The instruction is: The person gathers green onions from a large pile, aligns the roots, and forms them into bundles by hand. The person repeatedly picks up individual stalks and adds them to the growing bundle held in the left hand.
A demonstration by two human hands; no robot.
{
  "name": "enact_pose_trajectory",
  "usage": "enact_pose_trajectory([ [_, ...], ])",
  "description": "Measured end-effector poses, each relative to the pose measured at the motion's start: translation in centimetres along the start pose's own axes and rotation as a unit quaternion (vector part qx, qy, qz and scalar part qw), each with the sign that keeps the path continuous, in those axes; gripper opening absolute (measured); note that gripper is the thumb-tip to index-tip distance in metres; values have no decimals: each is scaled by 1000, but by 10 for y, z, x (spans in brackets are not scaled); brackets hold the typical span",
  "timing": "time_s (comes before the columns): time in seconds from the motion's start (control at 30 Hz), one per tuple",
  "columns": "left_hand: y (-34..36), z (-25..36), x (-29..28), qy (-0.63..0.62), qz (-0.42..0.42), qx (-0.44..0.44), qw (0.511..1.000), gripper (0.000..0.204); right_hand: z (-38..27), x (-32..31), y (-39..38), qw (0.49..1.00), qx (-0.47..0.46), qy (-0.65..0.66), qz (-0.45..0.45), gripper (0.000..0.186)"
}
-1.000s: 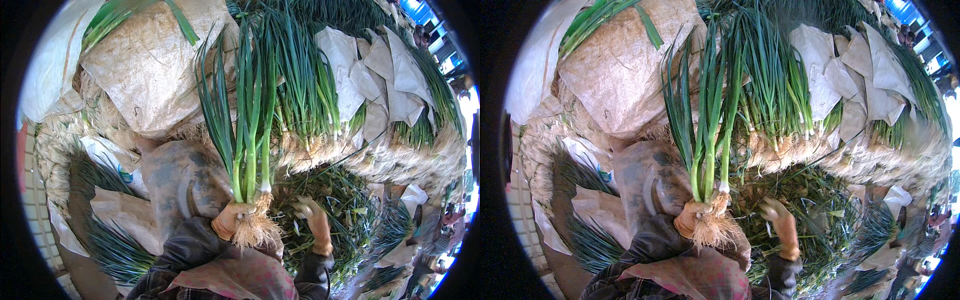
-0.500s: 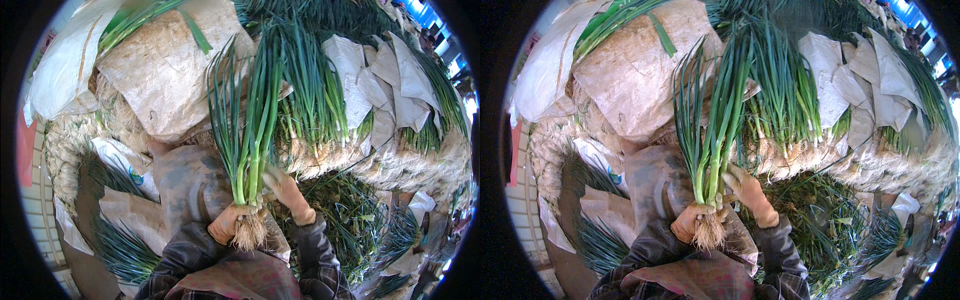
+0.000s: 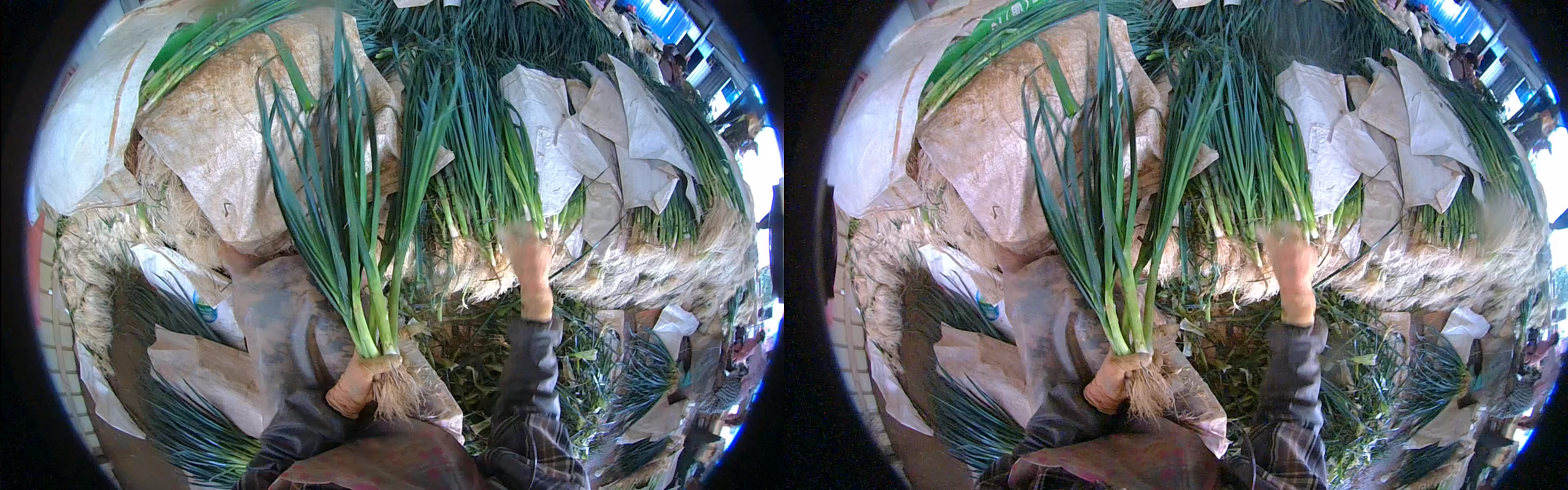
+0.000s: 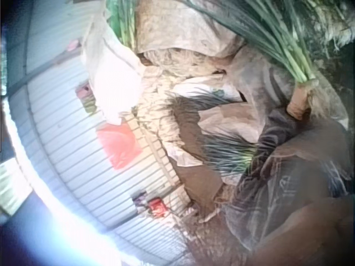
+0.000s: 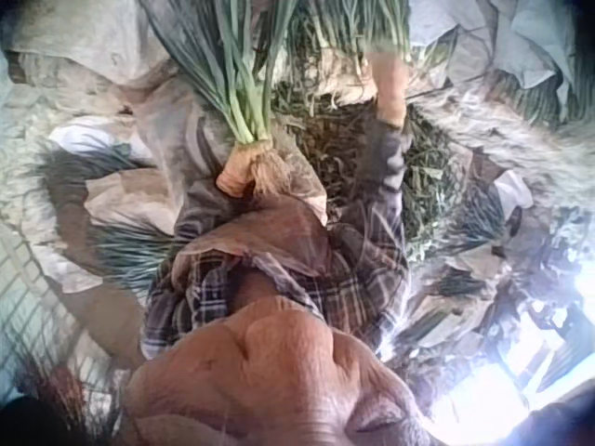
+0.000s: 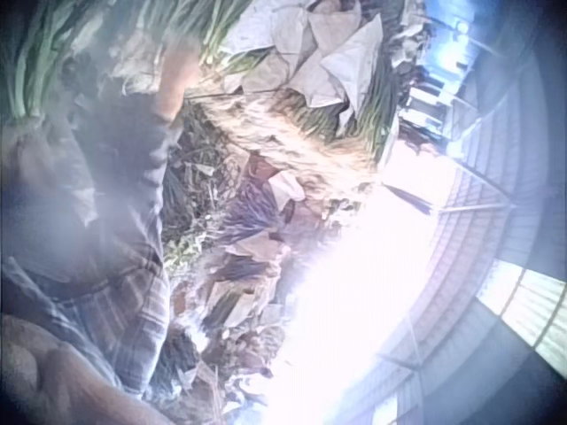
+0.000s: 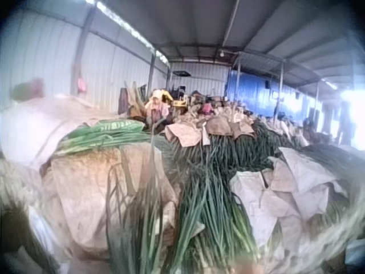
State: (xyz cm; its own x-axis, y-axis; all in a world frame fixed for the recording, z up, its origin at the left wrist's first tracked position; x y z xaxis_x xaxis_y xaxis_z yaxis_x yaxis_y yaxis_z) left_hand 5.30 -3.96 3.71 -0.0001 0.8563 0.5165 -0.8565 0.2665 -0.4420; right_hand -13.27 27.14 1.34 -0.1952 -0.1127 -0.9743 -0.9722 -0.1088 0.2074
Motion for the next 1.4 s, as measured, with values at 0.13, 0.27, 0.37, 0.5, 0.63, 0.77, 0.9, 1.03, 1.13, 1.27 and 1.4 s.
enact_pose_trajectory([
  [0.13,10,4,4,2,-107,-36,994,53,4,52,-84,961,124,-48,-240,31],
  [0.27,20,9,17,-59,-116,7,991,59,-37,11,-113,828,236,501,-88,32],
  [0.37,31,11,29,-21,-85,27,996,59,-79,-20,-130,733,243,607,-190,21],
  [0.5,48,0,40,-33,-82,-53,995,50,-92,-29,-139,906,-209,359,-82,19],
  [0.63,59,-11,42,-82,-103,32,991,52,-62,-6,-125,718,304,624,53,32],
  [0.77,59,-14,37,-60,-67,23,996,53,-78,10,-111,588,265,747,-159,89],
  [0.9,51,-13,34,-162,-112,49,979,51,-104,23,-93,466,193,837,-211,62],
  [1.03,43,-15,24,-219,-110,16,969,49,-50,15,-37,703,310,614,-182,27],
  [1.13,41,-16,22,-190,-117,31,974,52,13,-21,12,803,361,474,-38,26],
  [1.27,41,-17,24,-215,-102,7,971,54,5,-46,8,967,118,-66,-217,40],
  [1.4,42,-18,25,-128,-114,-15,985,53,-69,-14,-41,746,181,590,-251,55],
])
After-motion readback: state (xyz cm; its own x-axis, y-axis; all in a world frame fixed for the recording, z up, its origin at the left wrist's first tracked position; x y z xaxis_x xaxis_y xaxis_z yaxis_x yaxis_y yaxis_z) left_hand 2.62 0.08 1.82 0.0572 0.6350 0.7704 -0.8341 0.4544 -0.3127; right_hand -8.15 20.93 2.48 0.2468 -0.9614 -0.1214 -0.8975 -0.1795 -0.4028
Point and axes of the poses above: each hand's wrist, its own y-axis towards the middle knuckle, its own x-axis out of the palm, z = x × y, the point moved 1 cm from there along y, towards the middle knuckle, and after that the axes turned 13 degrees about y, right-handed, at the moved point
